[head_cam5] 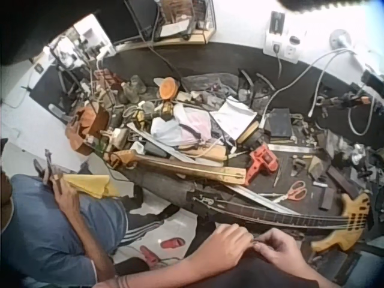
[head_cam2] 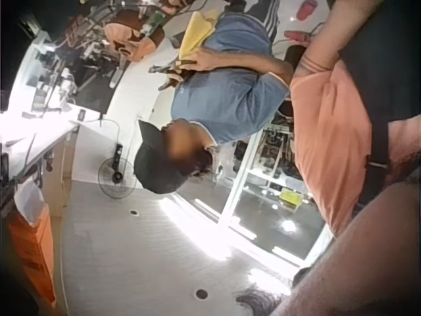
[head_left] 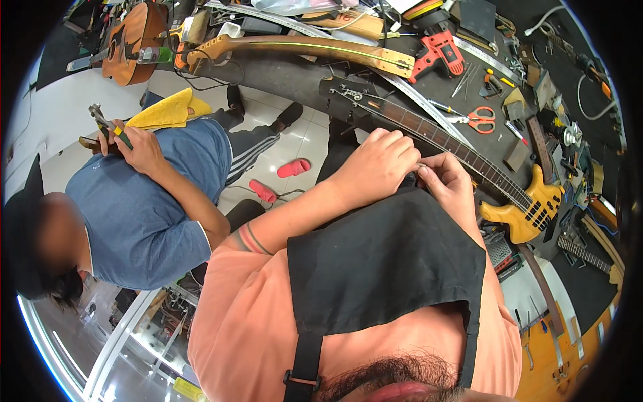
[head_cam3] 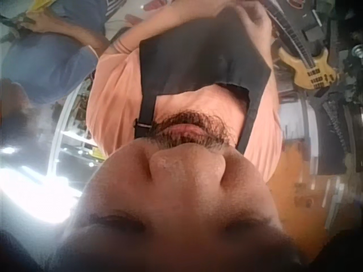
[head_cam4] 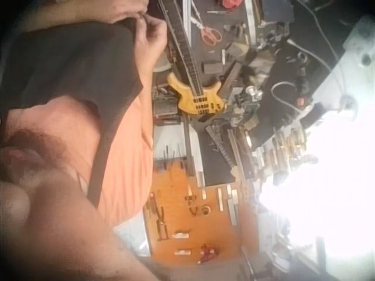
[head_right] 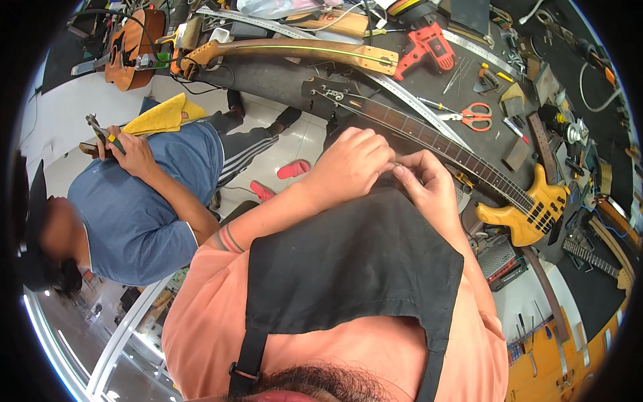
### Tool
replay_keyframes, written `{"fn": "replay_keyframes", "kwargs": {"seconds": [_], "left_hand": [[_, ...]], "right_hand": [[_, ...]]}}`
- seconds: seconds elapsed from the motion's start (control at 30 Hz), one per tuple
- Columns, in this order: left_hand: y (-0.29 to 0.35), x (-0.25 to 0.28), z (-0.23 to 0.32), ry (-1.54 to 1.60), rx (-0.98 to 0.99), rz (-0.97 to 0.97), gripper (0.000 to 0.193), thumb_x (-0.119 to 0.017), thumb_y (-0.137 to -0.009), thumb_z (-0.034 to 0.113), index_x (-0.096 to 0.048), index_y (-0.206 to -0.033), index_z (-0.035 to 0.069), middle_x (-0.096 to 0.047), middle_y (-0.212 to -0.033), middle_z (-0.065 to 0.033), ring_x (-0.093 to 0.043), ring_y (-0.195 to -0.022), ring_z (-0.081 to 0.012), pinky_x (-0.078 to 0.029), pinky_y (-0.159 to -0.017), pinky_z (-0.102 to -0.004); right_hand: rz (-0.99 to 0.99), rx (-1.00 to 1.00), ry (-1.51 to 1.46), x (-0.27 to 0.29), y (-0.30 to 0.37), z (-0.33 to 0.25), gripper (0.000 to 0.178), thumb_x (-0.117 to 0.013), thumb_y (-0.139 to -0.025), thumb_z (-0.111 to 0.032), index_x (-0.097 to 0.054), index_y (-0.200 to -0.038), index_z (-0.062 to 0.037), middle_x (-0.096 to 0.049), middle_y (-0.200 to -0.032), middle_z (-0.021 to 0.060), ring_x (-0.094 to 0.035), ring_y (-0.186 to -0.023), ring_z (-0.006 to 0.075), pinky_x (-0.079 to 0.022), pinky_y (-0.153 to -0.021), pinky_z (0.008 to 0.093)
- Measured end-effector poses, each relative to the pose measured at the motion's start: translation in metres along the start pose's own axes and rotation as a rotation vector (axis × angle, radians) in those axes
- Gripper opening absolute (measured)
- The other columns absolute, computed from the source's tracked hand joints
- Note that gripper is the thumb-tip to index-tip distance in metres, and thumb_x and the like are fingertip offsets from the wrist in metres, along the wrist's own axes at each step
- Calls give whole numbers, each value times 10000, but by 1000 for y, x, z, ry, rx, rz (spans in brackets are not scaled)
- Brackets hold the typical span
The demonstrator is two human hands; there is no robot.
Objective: The person works on a guitar neck, using pliers to manipulate a small component near the headstock. They then use a screwdriver to adjust the tuning pegs and strings. The person is wearing an apron and is in a workshop environment.
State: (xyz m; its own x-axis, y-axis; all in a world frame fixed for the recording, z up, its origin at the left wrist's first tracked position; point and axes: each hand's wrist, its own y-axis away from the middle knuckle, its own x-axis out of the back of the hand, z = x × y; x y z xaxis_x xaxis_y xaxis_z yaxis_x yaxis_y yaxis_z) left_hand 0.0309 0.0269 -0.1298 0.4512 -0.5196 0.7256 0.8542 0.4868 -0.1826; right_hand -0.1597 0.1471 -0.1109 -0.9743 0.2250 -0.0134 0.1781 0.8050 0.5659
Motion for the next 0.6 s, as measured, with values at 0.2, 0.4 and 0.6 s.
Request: {"fn": "replay_keyframes", "kwargs": {"seconds": [0.2,0.4,0.6], "left_hand": [[26,46,-144,109,484,493,130,-768,-1018,176,-782,-1062,55,-760,-995,-118,-731,-911,-347,-581,-829,-440],[40,11,-270,-265,317,206,178,-762,-1029,225,-792,-1151,99,-787,-878,-106,-773,-800,-345,-612,-701,-443],[34,-19,-298,-422,298,161,119,-774,-1007,222,-708,-978,127,-753,-781,-93,-754,-697,-311,-603,-628,-440]], "right_hand": [[-6,-38,100,-16,-14,-1,153,-681,-1116,-137,-650,-1047,-5,-691,-889,11,-623,-803,83,-514,-731,276],[-2,-91,281,-20,-25,-5,229,-679,-1132,-198,-668,-994,-16,-670,-857,16,-618,-791,107,-502,-727,299],[67,-139,251,-46,-37,-25,122,-734,-1069,-105,-680,-1031,-2,-687,-899,22,-628,-834,110,-525,-793,302]]}}
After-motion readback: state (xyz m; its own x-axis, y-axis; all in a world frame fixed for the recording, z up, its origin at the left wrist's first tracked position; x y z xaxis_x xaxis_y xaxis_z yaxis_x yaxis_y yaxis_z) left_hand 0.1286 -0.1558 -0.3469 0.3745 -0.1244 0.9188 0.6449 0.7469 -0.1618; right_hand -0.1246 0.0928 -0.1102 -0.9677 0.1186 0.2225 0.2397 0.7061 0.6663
